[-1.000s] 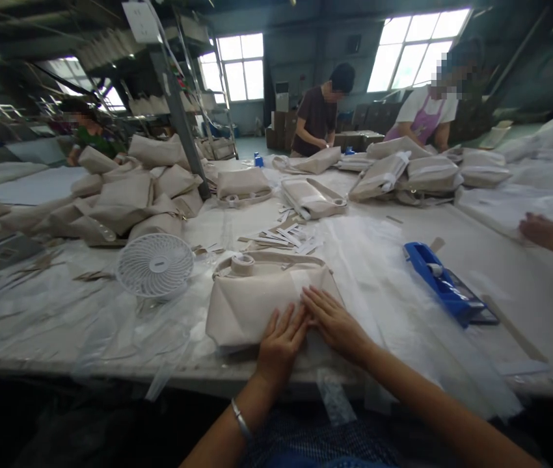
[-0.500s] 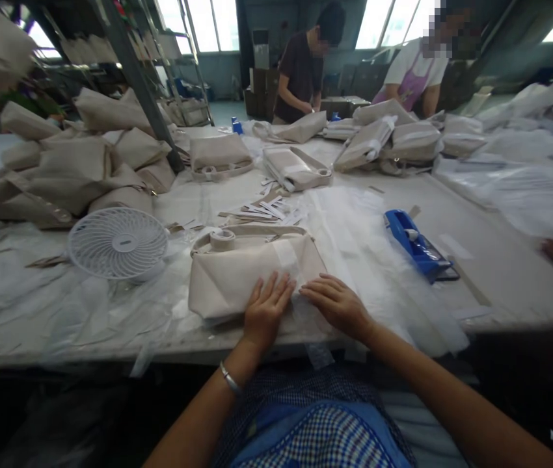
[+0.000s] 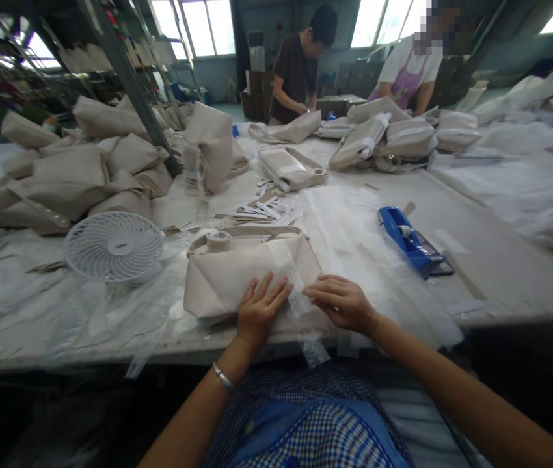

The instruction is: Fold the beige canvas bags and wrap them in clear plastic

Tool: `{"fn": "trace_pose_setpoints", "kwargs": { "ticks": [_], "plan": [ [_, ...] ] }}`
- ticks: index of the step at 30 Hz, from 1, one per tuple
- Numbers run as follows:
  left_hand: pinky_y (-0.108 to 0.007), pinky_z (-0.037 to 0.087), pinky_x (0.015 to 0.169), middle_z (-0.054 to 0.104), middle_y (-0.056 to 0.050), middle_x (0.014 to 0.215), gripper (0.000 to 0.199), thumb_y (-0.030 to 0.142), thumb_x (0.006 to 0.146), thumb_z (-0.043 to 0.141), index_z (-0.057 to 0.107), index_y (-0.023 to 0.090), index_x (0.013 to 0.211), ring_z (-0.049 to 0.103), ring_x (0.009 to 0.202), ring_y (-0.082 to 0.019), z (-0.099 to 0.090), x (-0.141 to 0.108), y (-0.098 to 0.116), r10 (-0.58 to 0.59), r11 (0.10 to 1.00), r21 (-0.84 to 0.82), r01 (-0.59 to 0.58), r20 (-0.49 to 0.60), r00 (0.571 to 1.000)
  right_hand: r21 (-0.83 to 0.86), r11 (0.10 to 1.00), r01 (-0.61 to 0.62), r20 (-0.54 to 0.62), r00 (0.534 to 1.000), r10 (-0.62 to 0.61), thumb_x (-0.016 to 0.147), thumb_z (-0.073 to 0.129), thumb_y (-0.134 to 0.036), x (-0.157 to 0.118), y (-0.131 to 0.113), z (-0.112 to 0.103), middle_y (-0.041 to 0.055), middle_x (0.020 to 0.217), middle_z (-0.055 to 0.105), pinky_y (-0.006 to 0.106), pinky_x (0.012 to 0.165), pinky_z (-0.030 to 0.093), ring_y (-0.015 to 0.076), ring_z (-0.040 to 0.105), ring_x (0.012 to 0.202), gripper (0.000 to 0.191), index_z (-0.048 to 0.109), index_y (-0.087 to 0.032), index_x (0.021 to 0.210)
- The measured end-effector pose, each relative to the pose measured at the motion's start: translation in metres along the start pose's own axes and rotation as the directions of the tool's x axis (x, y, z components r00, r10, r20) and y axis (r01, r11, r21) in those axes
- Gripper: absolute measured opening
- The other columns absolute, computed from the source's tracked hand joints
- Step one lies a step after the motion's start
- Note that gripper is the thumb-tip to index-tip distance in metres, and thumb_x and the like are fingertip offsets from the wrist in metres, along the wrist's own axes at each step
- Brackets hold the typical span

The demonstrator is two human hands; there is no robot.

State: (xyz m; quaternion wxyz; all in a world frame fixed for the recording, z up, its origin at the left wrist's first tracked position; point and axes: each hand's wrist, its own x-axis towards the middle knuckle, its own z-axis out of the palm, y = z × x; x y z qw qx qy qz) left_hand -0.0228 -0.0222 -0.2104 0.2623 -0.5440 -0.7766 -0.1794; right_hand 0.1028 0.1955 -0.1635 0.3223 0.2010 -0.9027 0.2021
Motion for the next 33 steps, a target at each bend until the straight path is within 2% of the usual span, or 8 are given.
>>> {"fn": "trace_pose_setpoints", "kwargs": {
  "ticks": [4,8,12,18,23,27,29,33],
  "plan": [
    [-0.050,0.037,0.117,0.058,-0.001,0.140,0.051,0.014,0.097,0.052,0.048,0.033,0.144,0.044,0.140,-0.025,0.001,0.000,0.000,0.001,1.000,0.009,-0.001,0.000,1.000,0.023,0.984,-0.175,-0.025,0.984,0.175,0.098,0.058,-0.028,0.010,0.002,0.003,0.0057,0.105,0.074,0.038,0.095,0.054,0.0193,0.067,0.098,0.020,0.066,-0.023,0.115],
    [-0.049,0.037,0.117,0.058,0.000,0.140,0.053,0.012,0.097,0.051,0.047,0.033,0.145,0.044,0.140,-0.024,0.002,-0.001,-0.001,-0.003,1.000,0.018,0.003,0.000,1.000,-0.098,0.986,-0.133,0.159,0.976,0.147,0.095,0.062,-0.030,0.016,0.012,0.022,0.0075,0.101,0.069,0.037,0.087,0.053,0.0227,0.060,0.095,0.016,0.064,-0.019,0.107],
    [-0.050,0.035,0.118,0.058,0.000,0.140,0.056,0.007,0.093,0.049,0.049,0.031,0.143,0.044,0.141,-0.024,-0.005,0.003,0.004,-0.029,0.999,-0.035,0.030,0.023,0.999,-0.269,0.957,-0.108,0.139,0.979,0.149,0.096,0.056,-0.017,0.013,0.012,0.040,0.0065,0.096,0.066,0.035,0.085,0.048,0.0225,0.054,0.089,0.008,0.062,-0.019,0.100],
    [-0.054,0.033,0.118,0.064,-0.006,0.135,0.034,0.027,0.093,0.060,0.063,0.022,0.126,0.051,0.134,-0.028,-0.009,0.017,0.021,-0.119,0.991,-0.060,0.120,0.028,0.993,-0.357,0.920,-0.163,0.123,0.968,0.219,0.095,0.058,-0.019,0.009,0.005,0.054,0.0085,0.097,0.065,0.038,0.085,0.049,0.0251,0.054,0.092,0.008,0.064,-0.018,0.101],
    [-0.041,0.038,0.114,0.070,-0.004,0.124,0.022,0.019,0.098,0.053,0.067,0.021,0.114,0.060,0.123,-0.020,0.004,0.018,0.017,-0.012,1.000,-0.024,0.010,-0.071,0.997,-0.221,0.968,-0.122,0.147,0.977,0.157,0.098,0.053,-0.017,-0.011,-0.014,0.030,0.0100,0.122,0.067,0.044,0.105,0.047,0.0240,0.058,0.115,0.030,0.060,-0.017,0.127],
    [-0.040,0.038,0.114,0.071,-0.005,0.121,0.023,0.018,0.097,0.054,0.067,0.022,0.115,0.061,0.120,-0.019,0.005,0.016,0.014,-0.011,0.999,-0.043,0.008,-0.060,0.998,-0.062,0.998,-0.032,0.389,0.920,0.053,0.093,0.063,-0.041,-0.046,-0.045,0.005,0.0114,0.153,0.045,0.051,0.119,0.036,0.0268,0.039,0.144,0.069,0.037,-0.017,0.152],
    [-0.039,0.038,0.114,0.071,-0.005,0.121,0.024,0.016,0.097,0.053,0.067,0.022,0.115,0.061,0.119,-0.018,0.004,0.016,0.015,-0.014,0.999,-0.050,0.011,-0.066,0.998,-0.054,0.998,-0.027,0.443,0.895,0.048,0.091,0.066,-0.040,-0.061,-0.055,0.007,0.0122,0.156,0.041,0.051,0.118,0.038,0.0279,0.035,0.146,0.076,0.033,-0.015,0.154],
    [-0.038,0.040,0.112,0.071,-0.004,0.120,0.023,0.016,0.096,0.054,0.067,0.021,0.115,0.062,0.118,-0.018,0.001,0.017,0.014,-0.017,0.998,-0.057,0.013,-0.071,0.997,-0.102,0.995,0.003,0.231,0.973,0.020,0.094,0.051,-0.007,-0.072,-0.054,0.031,0.0088,0.137,0.063,0.045,0.109,0.050,0.0227,0.053,0.134,0.049,0.051,-0.017,0.142]
  ]
}}
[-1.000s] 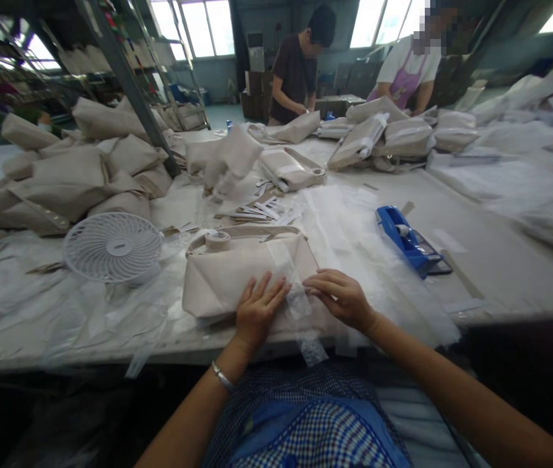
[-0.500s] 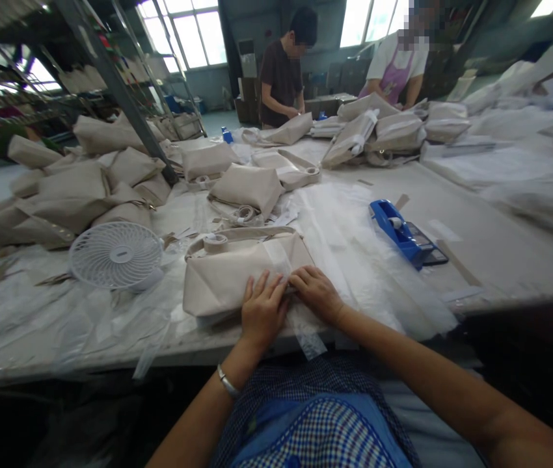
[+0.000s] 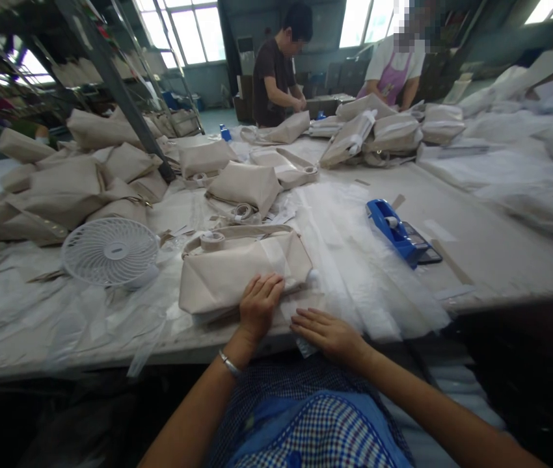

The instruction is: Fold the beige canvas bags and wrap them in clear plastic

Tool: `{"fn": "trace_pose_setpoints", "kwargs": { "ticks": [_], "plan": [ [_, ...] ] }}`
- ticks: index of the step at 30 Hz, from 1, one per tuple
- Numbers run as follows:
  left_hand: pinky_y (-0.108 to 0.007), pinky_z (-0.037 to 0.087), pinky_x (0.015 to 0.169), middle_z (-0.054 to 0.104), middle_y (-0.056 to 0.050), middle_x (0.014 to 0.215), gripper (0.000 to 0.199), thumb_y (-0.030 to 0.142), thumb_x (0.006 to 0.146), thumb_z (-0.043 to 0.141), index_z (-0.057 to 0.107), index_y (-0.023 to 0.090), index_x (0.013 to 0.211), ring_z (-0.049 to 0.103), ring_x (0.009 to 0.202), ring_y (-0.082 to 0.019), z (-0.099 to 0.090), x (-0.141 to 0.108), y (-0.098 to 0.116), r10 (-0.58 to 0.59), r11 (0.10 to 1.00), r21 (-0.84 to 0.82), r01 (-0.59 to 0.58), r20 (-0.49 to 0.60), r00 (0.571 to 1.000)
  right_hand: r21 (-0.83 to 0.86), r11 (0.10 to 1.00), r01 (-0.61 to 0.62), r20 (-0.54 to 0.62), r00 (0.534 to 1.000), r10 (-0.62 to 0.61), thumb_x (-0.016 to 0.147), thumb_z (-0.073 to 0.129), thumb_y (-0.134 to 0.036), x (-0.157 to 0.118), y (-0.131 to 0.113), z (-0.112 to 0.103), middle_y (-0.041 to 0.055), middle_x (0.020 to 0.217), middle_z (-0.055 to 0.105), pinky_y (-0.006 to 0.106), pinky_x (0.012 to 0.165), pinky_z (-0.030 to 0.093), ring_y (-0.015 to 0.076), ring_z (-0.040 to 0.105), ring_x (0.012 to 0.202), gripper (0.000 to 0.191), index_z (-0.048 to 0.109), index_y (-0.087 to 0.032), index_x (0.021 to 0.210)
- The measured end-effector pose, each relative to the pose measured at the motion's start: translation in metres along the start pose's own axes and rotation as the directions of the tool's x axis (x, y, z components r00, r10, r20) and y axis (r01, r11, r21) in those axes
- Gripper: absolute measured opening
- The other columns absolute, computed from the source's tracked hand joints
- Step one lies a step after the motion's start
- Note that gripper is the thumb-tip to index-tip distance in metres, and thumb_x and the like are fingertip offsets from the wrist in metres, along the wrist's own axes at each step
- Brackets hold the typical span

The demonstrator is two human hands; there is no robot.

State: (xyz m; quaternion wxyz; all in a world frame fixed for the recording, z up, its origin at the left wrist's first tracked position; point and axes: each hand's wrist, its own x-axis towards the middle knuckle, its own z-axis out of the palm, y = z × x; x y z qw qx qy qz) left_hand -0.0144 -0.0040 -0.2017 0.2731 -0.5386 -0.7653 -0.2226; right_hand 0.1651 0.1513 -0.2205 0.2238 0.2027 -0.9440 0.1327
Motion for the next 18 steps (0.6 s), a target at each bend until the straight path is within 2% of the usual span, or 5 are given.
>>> {"fn": "trace_pose_setpoints", "kwargs": {
  "ticks": [2,4,8,12,18],
  "plan": [
    [-0.037,0.041,0.111,0.072,-0.004,0.119,0.023,0.017,0.097,0.054,0.067,0.021,0.115,0.063,0.116,-0.017,-0.002,0.000,-0.003,0.015,1.000,0.004,-0.015,-0.010,1.000,0.005,1.000,0.023,-0.131,0.991,-0.022,0.095,0.049,-0.005,0.003,0.003,0.007,0.0069,0.122,0.072,0.042,0.103,0.056,0.0215,0.064,0.122,0.040,0.061,-0.017,0.131],
    [-0.036,0.042,0.111,0.072,-0.004,0.118,0.024,0.017,0.097,0.054,0.067,0.022,0.115,0.064,0.114,-0.017,-0.004,0.000,-0.007,0.032,0.999,0.011,-0.032,-0.030,0.999,0.018,1.000,0.009,-0.196,0.981,-0.005,0.096,0.050,-0.006,0.005,0.003,0.006,0.0069,0.116,0.075,0.040,0.097,0.060,0.0210,0.068,0.114,0.036,0.065,-0.017,0.126],
    [-0.036,0.043,0.110,0.073,-0.004,0.116,0.023,0.017,0.096,0.055,0.068,0.022,0.115,0.065,0.112,-0.017,-0.008,0.002,-0.013,0.047,0.999,0.014,-0.046,-0.062,0.997,0.056,0.998,-0.023,-0.215,0.976,0.035,0.096,0.049,-0.007,0.004,-0.007,-0.004,0.0077,0.116,0.074,0.038,0.095,0.061,0.0208,0.067,0.116,0.038,0.064,-0.018,0.129],
    [-0.036,0.043,0.109,0.073,-0.003,0.116,0.022,0.017,0.096,0.057,0.068,0.022,0.113,0.064,0.112,-0.018,-0.009,0.003,-0.013,0.017,1.000,0.010,-0.016,-0.075,0.997,0.086,0.995,-0.044,-0.221,0.973,0.062,0.096,0.050,-0.007,0.003,-0.018,-0.001,0.0075,0.117,0.074,0.037,0.097,0.060,0.0209,0.067,0.116,0.040,0.063,-0.020,0.131],
    [-0.038,0.040,0.113,0.071,-0.002,0.121,0.024,0.016,0.097,0.053,0.068,0.022,0.116,0.061,0.116,-0.018,-0.008,-0.006,-0.009,0.051,0.998,-0.028,-0.051,0.007,0.999,0.103,0.993,-0.058,-0.222,0.972,0.080,0.096,0.046,-0.005,0.009,-0.021,-0.003,0.0079,0.117,0.074,0.037,0.097,0.061,0.0205,0.067,0.116,0.040,0.064,-0.018,0.129]
  ]
}}
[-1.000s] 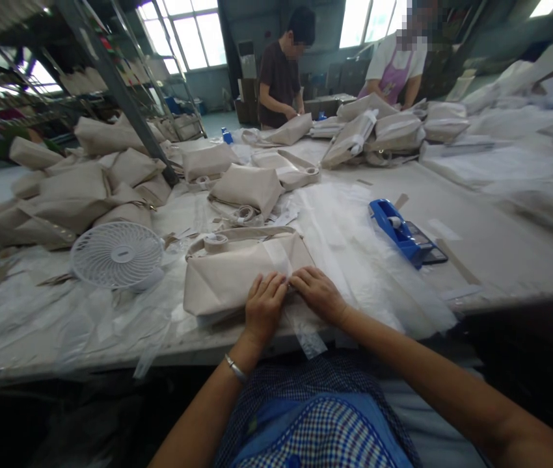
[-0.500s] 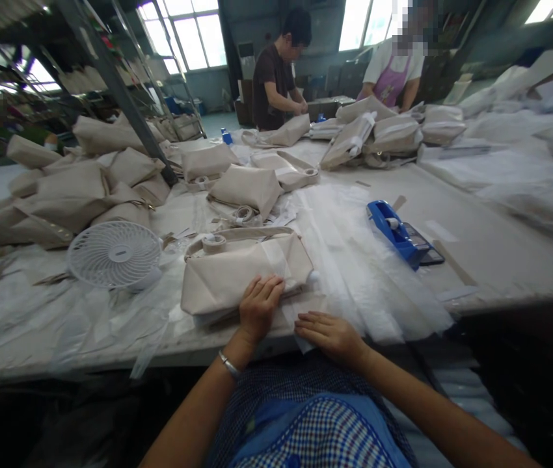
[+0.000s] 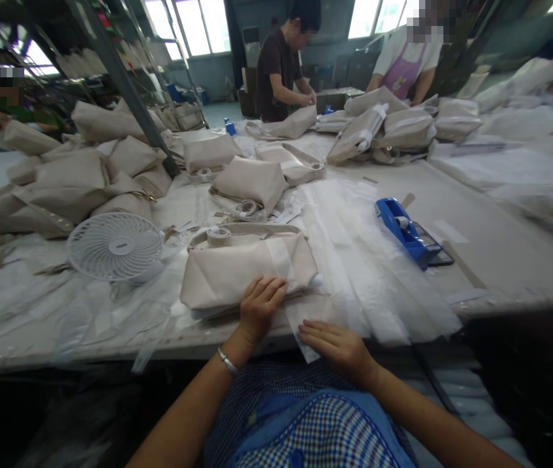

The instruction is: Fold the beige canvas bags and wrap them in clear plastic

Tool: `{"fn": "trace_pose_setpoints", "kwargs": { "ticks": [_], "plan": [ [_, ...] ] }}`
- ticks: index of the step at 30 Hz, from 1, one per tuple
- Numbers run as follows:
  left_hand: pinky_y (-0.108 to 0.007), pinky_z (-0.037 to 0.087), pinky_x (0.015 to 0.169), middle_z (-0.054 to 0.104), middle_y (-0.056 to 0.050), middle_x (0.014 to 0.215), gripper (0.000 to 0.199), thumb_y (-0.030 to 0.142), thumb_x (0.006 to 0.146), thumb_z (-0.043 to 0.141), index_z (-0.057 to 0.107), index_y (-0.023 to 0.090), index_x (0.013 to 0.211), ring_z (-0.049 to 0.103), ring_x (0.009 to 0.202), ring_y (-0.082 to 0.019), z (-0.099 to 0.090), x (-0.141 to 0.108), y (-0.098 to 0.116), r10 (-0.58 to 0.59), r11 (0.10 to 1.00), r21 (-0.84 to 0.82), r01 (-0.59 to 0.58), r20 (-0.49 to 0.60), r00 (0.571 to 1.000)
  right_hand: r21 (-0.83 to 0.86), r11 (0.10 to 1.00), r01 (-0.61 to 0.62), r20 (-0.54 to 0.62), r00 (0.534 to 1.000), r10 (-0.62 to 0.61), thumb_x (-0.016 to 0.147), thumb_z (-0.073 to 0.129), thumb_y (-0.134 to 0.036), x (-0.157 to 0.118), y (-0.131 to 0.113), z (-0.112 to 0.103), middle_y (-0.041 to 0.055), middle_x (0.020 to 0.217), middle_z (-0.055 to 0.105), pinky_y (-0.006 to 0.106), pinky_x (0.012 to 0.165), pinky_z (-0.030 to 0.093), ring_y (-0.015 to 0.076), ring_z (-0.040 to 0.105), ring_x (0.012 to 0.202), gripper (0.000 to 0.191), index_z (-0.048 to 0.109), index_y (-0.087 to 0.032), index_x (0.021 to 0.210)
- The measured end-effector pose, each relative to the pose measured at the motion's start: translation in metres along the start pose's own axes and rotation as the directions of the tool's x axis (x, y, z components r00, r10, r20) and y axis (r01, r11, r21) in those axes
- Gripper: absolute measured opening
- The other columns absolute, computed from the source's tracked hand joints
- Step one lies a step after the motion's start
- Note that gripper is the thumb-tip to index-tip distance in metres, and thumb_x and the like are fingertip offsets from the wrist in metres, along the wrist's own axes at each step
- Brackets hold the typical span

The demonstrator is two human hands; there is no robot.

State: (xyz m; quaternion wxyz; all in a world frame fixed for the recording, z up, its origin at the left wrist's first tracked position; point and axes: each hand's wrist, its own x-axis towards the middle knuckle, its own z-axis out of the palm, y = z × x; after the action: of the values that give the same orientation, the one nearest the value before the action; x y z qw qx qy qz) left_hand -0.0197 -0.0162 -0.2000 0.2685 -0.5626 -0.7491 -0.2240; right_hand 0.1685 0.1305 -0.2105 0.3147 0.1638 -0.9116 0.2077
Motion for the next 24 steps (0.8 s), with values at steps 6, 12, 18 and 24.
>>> {"fn": "trace_pose_setpoints", "kwargs": {
  "ticks": [6,12,18,24],
  "plan": [
    [-0.040,0.039,0.116,0.067,-0.006,0.127,0.034,0.015,0.099,0.047,0.062,0.020,0.128,0.058,0.121,-0.021,-0.001,-0.011,0.000,0.051,0.997,0.047,-0.053,0.034,0.998,-0.005,0.999,0.039,-0.012,0.999,-0.039,0.097,0.044,-0.008,0.046,0.009,-0.026,0.0058,0.110,0.076,0.035,0.089,0.062,0.0184,0.073,0.101,0.035,0.067,-0.019,0.121],
    [-0.041,0.046,0.111,0.069,-0.006,0.118,0.028,0.014,0.096,0.052,0.066,0.018,0.120,0.062,0.111,-0.020,-0.001,-0.017,-0.002,0.067,0.997,0.036,-0.066,-0.033,0.997,-0.028,0.998,-0.056,-0.026,0.998,0.055,0.094,0.054,-0.014,0.105,0.054,-0.030,0.0011,0.090,0.078,0.025,0.070,0.058,0.0159,0.074,0.077,0.024,0.075,-0.023,0.101],
    [-0.038,0.053,0.104,0.071,-0.006,0.110,0.025,0.009,0.095,0.054,0.066,0.015,0.115,0.065,0.104,-0.019,0.001,-0.017,-0.006,0.052,0.998,-0.018,-0.054,-0.099,0.994,-0.062,0.934,-0.352,0.101,0.929,0.356,0.083,0.074,-0.018,0.138,0.094,0.002,-0.0018,0.083,0.078,0.025,0.070,0.052,0.0169,0.072,0.075,0.011,0.078,-0.028,0.087],
    [-0.035,0.055,0.100,0.070,-0.008,0.118,0.027,0.012,0.096,0.052,0.065,0.017,0.118,0.065,0.108,-0.020,0.001,-0.016,-0.006,0.005,1.000,0.005,-0.005,-0.054,0.999,-0.079,0.947,-0.312,0.115,0.941,0.320,0.081,0.079,-0.025,0.139,0.106,0.019,0.0018,0.084,0.073,0.029,0.077,0.049,0.0201,0.064,0.088,0.010,0.071,-0.023,0.087]
  ]
}}
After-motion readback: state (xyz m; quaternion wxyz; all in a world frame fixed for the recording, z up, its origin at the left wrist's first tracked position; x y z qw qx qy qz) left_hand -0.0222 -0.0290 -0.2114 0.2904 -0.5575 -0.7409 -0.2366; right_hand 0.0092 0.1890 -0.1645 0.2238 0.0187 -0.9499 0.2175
